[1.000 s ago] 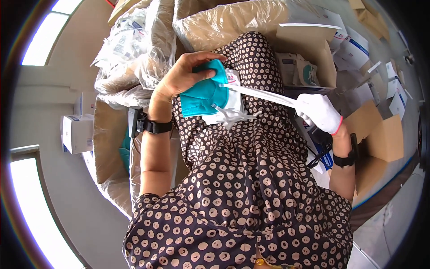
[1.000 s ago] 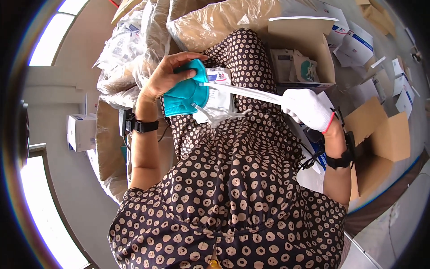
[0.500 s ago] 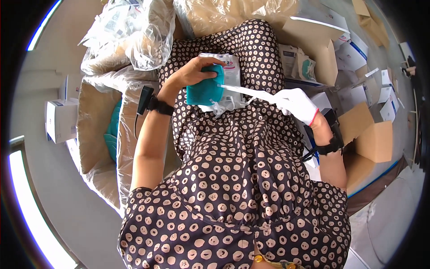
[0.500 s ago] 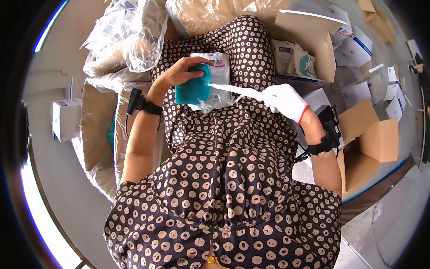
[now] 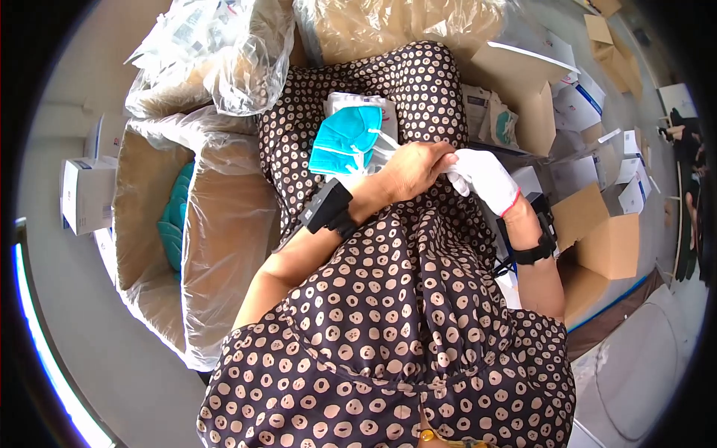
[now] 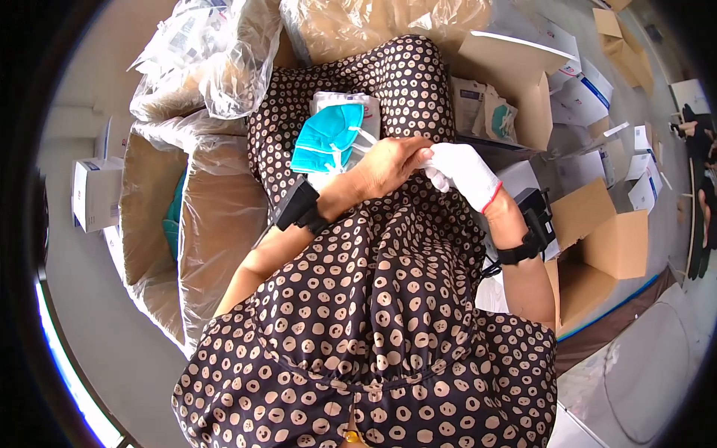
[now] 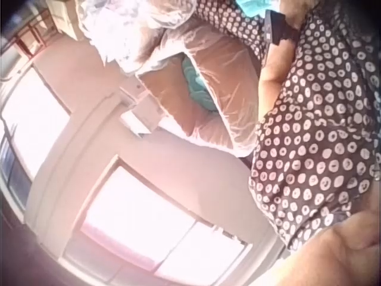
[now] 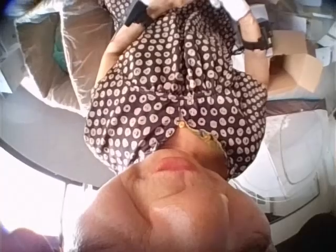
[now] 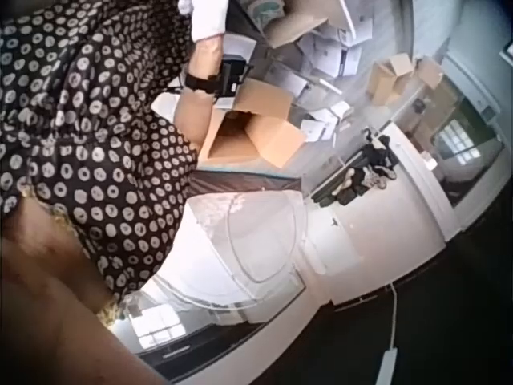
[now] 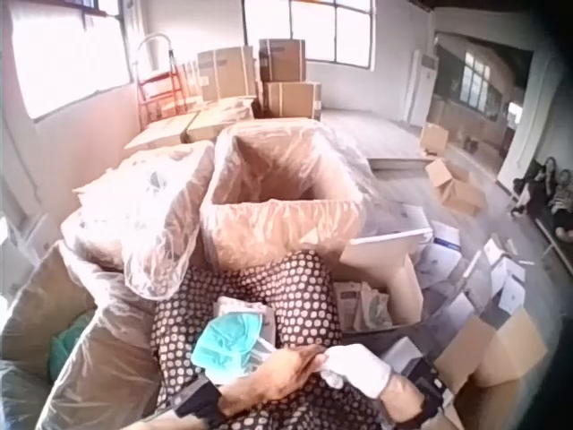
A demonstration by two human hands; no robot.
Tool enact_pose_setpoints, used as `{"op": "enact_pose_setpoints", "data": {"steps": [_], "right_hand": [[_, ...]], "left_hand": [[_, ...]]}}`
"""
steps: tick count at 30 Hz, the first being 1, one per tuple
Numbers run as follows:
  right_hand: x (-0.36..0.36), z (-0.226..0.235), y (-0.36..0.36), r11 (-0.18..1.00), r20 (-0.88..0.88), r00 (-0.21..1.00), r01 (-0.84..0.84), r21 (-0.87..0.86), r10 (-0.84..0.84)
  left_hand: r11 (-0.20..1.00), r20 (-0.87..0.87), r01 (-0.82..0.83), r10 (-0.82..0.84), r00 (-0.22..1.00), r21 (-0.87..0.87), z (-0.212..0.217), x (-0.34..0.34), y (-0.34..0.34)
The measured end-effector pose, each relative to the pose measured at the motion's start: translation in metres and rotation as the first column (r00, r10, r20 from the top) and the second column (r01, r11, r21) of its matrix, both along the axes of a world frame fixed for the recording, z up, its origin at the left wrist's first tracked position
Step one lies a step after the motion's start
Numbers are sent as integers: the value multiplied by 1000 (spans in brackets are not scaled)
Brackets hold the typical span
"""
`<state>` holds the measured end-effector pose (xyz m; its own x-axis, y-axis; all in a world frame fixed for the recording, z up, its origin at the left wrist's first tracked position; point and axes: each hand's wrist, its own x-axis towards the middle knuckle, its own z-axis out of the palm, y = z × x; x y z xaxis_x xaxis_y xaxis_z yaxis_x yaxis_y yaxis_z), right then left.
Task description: Sorting and inspecting green medical masks and placing them into individual packaging.
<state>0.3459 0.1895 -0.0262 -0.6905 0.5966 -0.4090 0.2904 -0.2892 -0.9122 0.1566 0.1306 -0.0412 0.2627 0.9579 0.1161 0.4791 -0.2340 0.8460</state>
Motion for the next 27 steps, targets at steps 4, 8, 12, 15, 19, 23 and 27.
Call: {"op": "enact_pose_setpoints", "data": {"steps": [4,8,12,15,19,23,27], "right_hand": [[1,8,-1,974,-177,980,49,-219,-89],[2,12,4,922,-128,985,55,-384,-112],[2,12,6,992,-105,993,-73,-99,63],[4,6,9,958,-107,994,-41,-284,11],[2,8,4,959,-85,996,-23,-281,-1],[0,10,-1,990,2,999,-41,-132,41],[0,8,-4,999,-33,999,-23,-31,22]], "left_hand": [[997,-19,-53,55,998,58,-5,2,-1],[995,-63,-76,80,995,64,-4,0,1],[995,-99,-67,74,992,71,-8,-2,5],[998,-161,-44,52,986,54,-6,-1,5],[994,-77,-68,74,994,85,-9,-2,3],[996,25,-76,78,997,-45,-5,-6,-2],[983,-11,-98,97,995,-154,3,-8,-6]]}}
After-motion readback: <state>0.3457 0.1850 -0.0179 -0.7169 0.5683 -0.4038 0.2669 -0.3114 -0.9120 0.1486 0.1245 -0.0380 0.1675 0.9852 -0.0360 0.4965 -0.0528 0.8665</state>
